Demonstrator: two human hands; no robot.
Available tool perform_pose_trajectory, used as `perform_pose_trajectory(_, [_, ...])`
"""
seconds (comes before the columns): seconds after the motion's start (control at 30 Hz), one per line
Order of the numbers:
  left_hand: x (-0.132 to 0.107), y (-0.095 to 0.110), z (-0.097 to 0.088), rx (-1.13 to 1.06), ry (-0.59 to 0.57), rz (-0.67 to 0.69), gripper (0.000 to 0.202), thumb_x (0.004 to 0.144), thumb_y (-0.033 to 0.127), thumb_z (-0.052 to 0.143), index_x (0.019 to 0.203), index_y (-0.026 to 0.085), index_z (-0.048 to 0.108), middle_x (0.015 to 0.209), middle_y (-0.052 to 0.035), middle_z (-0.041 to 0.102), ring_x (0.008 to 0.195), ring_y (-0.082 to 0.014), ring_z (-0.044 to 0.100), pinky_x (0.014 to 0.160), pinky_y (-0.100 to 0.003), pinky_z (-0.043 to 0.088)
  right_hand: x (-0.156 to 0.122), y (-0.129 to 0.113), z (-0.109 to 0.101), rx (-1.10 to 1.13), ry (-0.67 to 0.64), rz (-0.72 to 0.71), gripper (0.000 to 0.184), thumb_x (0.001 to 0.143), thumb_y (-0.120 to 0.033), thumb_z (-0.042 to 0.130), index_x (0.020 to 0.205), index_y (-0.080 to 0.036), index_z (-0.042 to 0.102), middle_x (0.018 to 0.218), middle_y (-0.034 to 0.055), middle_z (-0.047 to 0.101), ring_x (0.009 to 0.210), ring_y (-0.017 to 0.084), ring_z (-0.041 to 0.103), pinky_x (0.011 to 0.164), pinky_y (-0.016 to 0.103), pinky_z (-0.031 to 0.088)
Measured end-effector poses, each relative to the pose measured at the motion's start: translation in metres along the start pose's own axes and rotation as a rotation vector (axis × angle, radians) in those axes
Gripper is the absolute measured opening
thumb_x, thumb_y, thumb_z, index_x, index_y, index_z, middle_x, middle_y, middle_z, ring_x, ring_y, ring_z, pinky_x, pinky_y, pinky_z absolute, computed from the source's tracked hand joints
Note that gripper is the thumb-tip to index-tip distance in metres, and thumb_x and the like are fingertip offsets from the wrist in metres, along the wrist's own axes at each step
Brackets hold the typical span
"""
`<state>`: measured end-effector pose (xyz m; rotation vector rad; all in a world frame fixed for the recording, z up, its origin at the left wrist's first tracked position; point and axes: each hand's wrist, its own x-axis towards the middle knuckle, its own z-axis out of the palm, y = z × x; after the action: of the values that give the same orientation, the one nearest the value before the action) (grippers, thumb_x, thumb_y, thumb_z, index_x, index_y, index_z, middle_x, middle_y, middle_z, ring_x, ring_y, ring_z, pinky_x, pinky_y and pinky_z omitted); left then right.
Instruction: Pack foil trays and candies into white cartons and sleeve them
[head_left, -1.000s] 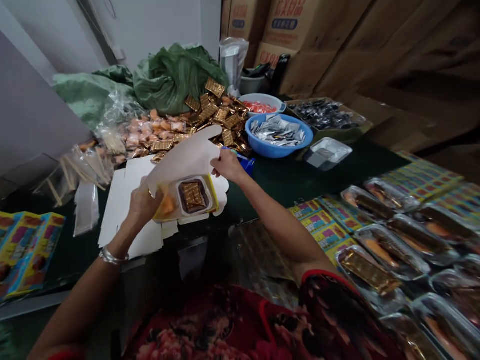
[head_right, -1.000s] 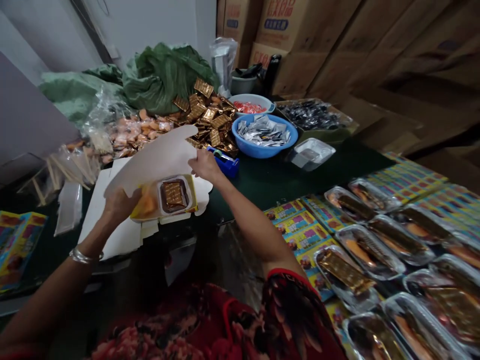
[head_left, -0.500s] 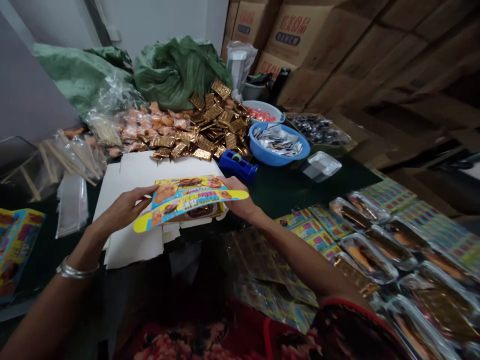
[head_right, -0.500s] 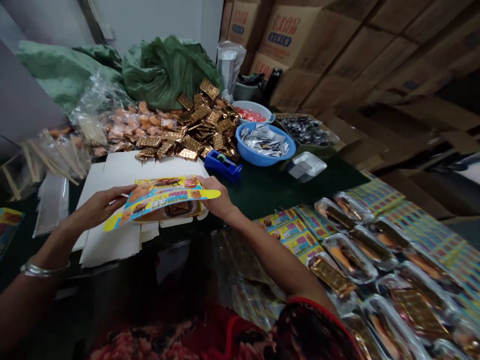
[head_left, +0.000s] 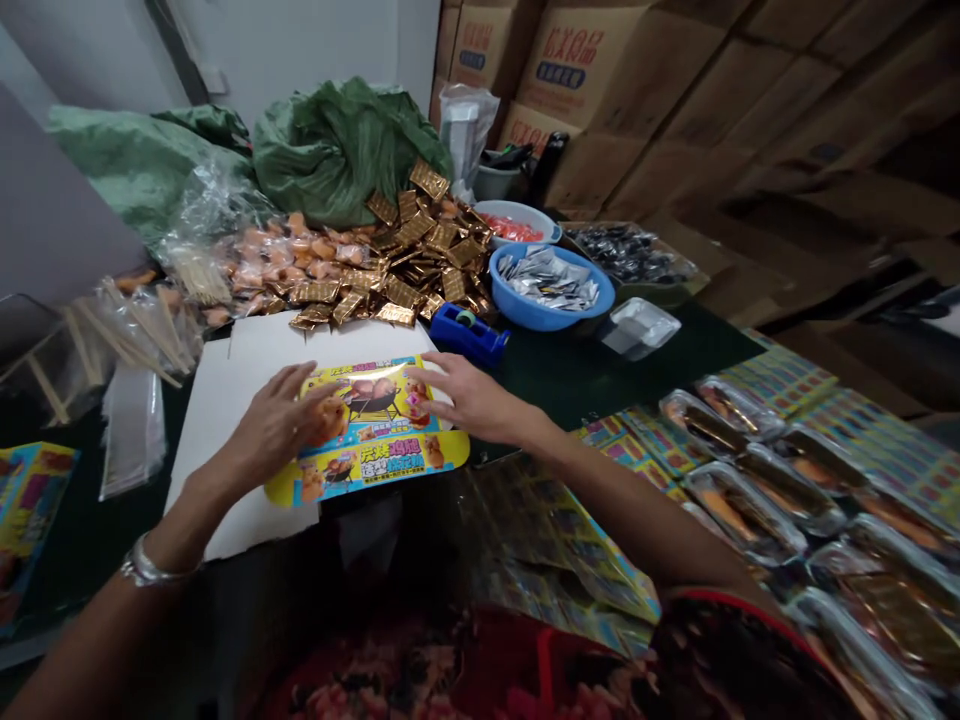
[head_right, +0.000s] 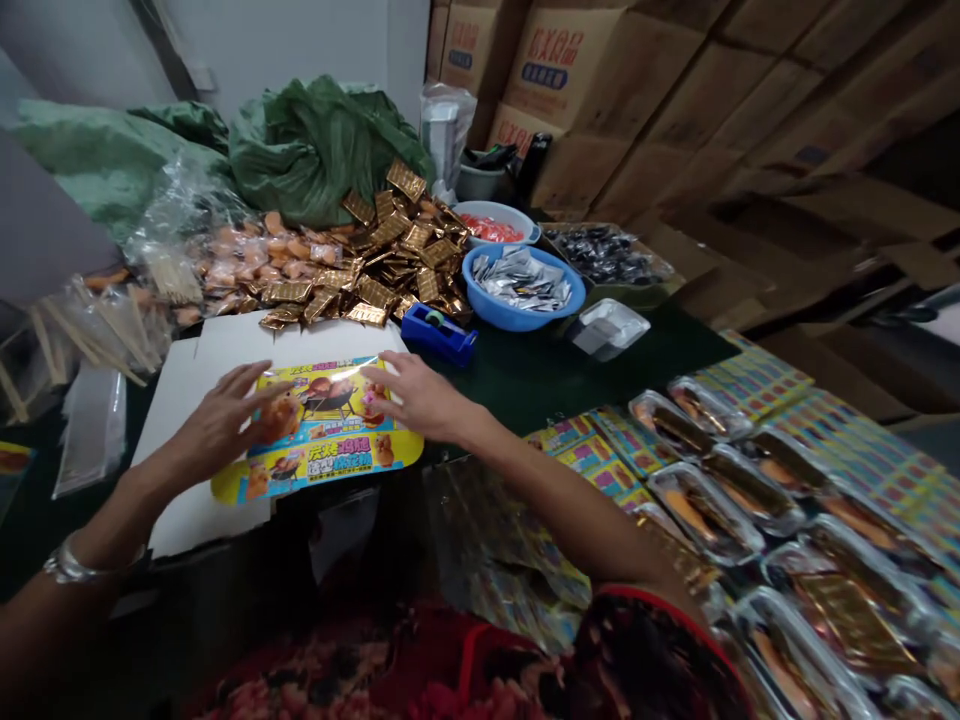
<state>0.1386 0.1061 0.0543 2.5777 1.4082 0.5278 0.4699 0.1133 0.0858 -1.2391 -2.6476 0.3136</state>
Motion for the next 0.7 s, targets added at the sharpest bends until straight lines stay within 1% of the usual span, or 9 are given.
perform_pose_trajectory(0.1, [-0.004, 0.028, -0.002, 0.13, -0.156, 0.073, 0.044, 0.091, 0.02, 0.047, 0.133, 0.028, 0.059, 0.144, -0.0113, 0.053, 0.14, -0.0339, 0.04, 0.11, -0.057, 0.038, -0.001, -0.029, 0.007, -0.071, -0.095, 0.017, 0.04, 0.095, -0.046, 0.057, 0.13, -0.027, 0.058, 0.15, 0.0127, 0.041, 0.124, 0.03, 0.051, 0.097, 0.045, 0.047])
perform_pose_trajectory(0.2, [-0.017, 0.059, 0.002, 0.169, -0.245, 0.086, 0.054, 0.088, 0.039, 0.06, 0.14, 0.026, 0.051, 0.148, -0.0146, 0.048, 0.143, -0.0385, 0.033, 0.101, -0.057, 0.046, -0.003, -0.044, 0.012, -0.077, -0.158, 0.102, 0.037, 0.097, -0.047, 0.053, 0.127, -0.027, 0.057, 0.147, 0.0116, 0.043, 0.106, 0.026, 0.06, 0.083, 0.038, 0.05])
perform_pose_trajectory(0.27, [-0.029, 0.075, 0.01, 0.24, -0.242, 0.068, 0.067, 0.083, 0.043, 0.067, 0.145, 0.027, 0.046, 0.153, -0.0168, 0.042, 0.145, -0.0423, 0.027, 0.094, -0.057, 0.051, -0.002, -0.049, 0.015, -0.04, -0.143, 0.121, 0.032, 0.097, -0.043, 0.054, 0.122, -0.023, 0.059, 0.142, 0.0113, 0.046, 0.099, 0.022, 0.062, 0.078, 0.033, 0.049])
perform_pose_trajectory(0.33, [-0.037, 0.083, 0.018, 0.344, -0.186, 0.009, 0.062, 0.086, 0.028, 0.063, 0.146, 0.027, 0.047, 0.153, -0.017, 0.042, 0.145, -0.0423, 0.029, 0.089, -0.056, 0.054, 0.0, -0.051, 0.014, -0.006, -0.096, 0.142, 0.027, 0.095, -0.038, 0.058, 0.114, -0.019, 0.062, 0.138, 0.0116, 0.049, 0.098, 0.02, 0.063, 0.077, 0.03, 0.047])
perform_pose_trajectory(0.4, [-0.039, 0.081, 0.018, 0.382, -0.119, -0.024, 0.054, 0.089, 0.012, 0.05, 0.142, 0.025, 0.052, 0.149, -0.0152, 0.049, 0.142, -0.0376, 0.038, 0.088, -0.051, 0.056, 0.004, -0.052, 0.007, 0.03, -0.052, 0.153, 0.02, 0.092, -0.034, 0.063, 0.102, -0.017, 0.066, 0.13, 0.0114, 0.055, 0.097, 0.019, 0.062, 0.077, 0.028, 0.046])
perform_pose_trajectory(0.47, [-0.032, 0.073, 0.003, 0.316, -0.071, -0.022, 0.053, 0.088, 0.005, 0.044, 0.136, 0.024, 0.058, 0.142, -0.0131, 0.057, 0.136, -0.0327, 0.047, 0.089, -0.046, 0.056, 0.01, -0.052, -0.012, 0.088, -0.058, 0.099, 0.017, 0.091, -0.033, 0.063, 0.087, -0.016, 0.068, 0.112, 0.0086, 0.064, 0.089, 0.017, 0.062, 0.074, 0.026, 0.044])
perform_pose_trajectory(0.53, [-0.014, 0.06, -0.025, 0.191, -0.118, -0.05, 0.049, 0.087, 0.009, 0.048, 0.131, 0.025, 0.063, 0.131, -0.0114, 0.066, 0.124, -0.0304, 0.058, 0.085, -0.041, 0.058, 0.019, -0.054, -0.037, 0.166, -0.147, -0.024, 0.026, 0.094, -0.038, 0.058, 0.082, -0.017, 0.07, 0.094, 0.005, 0.068, 0.08, 0.015, 0.062, 0.069, 0.025, 0.042])
perform_pose_trajectory(0.63, [0.027, 0.041, -0.076, 0.057, -0.32, -0.136, 0.042, 0.081, 0.017, 0.06, 0.121, 0.025, 0.069, 0.095, -0.0063, 0.077, 0.079, -0.0248, 0.071, 0.06, -0.031, 0.056, 0.036, -0.061, -0.069, 0.114, -0.25, -0.126, 0.036, 0.087, -0.052, 0.066, 0.098, -0.019, 0.071, 0.092, 0.0046, 0.071, 0.079, 0.018, 0.063, 0.067, 0.026, 0.043])
perform_pose_trajectory(0.7, [0.055, 0.031, -0.101, 0.024, -0.405, -0.15, 0.038, 0.076, 0.017, 0.065, 0.113, 0.023, 0.073, 0.074, -0.001, 0.074, 0.057, -0.019, 0.065, 0.05, -0.027, 0.049, 0.049, -0.067, -0.073, -0.083, -0.157, -0.052, 0.05, 0.075, -0.055, 0.078, 0.106, -0.017, 0.068, 0.098, 0.0092, 0.072, 0.085, 0.024, 0.065, 0.071, 0.03, 0.045])
